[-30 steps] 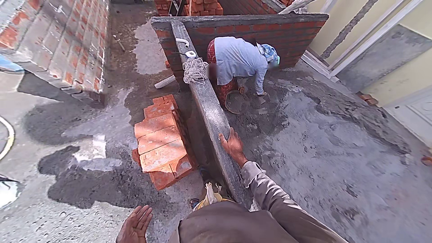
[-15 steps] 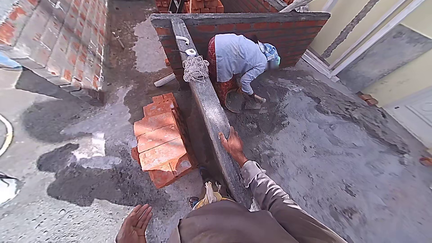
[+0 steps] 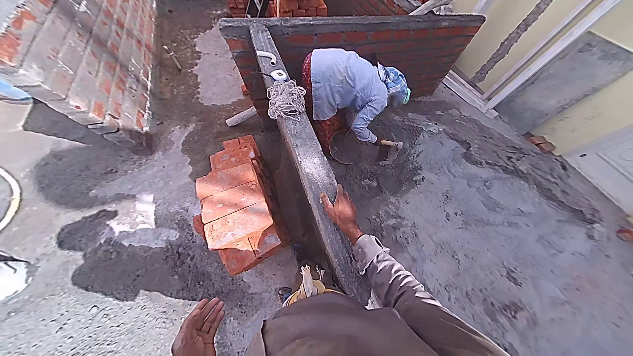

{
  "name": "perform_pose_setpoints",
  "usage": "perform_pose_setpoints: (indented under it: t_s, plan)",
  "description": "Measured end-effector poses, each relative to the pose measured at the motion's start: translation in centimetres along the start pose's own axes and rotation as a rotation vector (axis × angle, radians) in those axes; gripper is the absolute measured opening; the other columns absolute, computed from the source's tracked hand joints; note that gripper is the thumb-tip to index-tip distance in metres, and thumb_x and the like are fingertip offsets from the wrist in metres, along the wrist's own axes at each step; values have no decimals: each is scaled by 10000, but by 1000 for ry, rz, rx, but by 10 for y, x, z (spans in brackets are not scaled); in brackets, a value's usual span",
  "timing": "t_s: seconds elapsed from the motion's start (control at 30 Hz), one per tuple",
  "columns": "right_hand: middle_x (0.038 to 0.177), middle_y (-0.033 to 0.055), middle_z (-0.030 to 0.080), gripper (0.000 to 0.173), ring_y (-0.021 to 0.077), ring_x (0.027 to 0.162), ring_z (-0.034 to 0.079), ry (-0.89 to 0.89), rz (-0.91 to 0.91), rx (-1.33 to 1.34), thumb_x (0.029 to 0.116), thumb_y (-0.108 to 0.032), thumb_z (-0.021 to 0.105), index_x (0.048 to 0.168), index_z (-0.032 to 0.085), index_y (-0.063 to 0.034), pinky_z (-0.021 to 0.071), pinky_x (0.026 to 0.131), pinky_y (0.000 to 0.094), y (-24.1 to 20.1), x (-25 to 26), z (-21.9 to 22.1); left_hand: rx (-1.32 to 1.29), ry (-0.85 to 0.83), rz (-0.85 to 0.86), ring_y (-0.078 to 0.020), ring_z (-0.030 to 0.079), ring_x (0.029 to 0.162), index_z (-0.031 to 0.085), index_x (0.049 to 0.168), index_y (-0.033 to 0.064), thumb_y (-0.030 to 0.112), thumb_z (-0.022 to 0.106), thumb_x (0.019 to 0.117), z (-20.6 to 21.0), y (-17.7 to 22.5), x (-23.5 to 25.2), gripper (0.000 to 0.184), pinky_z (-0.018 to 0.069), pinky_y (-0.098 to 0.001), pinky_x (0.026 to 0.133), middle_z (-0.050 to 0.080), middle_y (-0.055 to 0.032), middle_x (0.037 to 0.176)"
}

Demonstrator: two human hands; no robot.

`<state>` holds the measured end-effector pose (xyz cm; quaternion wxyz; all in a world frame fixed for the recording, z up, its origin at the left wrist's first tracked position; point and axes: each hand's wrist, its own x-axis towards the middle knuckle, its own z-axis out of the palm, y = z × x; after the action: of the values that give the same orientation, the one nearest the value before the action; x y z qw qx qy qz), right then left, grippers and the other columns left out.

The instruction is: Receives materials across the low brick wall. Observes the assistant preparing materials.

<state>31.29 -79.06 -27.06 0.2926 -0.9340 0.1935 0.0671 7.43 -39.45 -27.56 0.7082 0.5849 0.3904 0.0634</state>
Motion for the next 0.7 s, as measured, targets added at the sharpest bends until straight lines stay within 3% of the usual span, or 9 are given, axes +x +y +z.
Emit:
perform_pose_setpoints:
  t_s: [0.7]
  plan:
    - [1401, 154, 610, 947, 313, 1200, 645, 4, 4, 1, 908, -793, 391, 1595, 366, -141, 549, 948, 507, -1, 0, 1, 16, 8, 1, -188, 735, 963, 501, 1385, 52, 324, 303, 1114, 2, 3, -2, 432, 606, -359, 842, 715, -84, 1161]
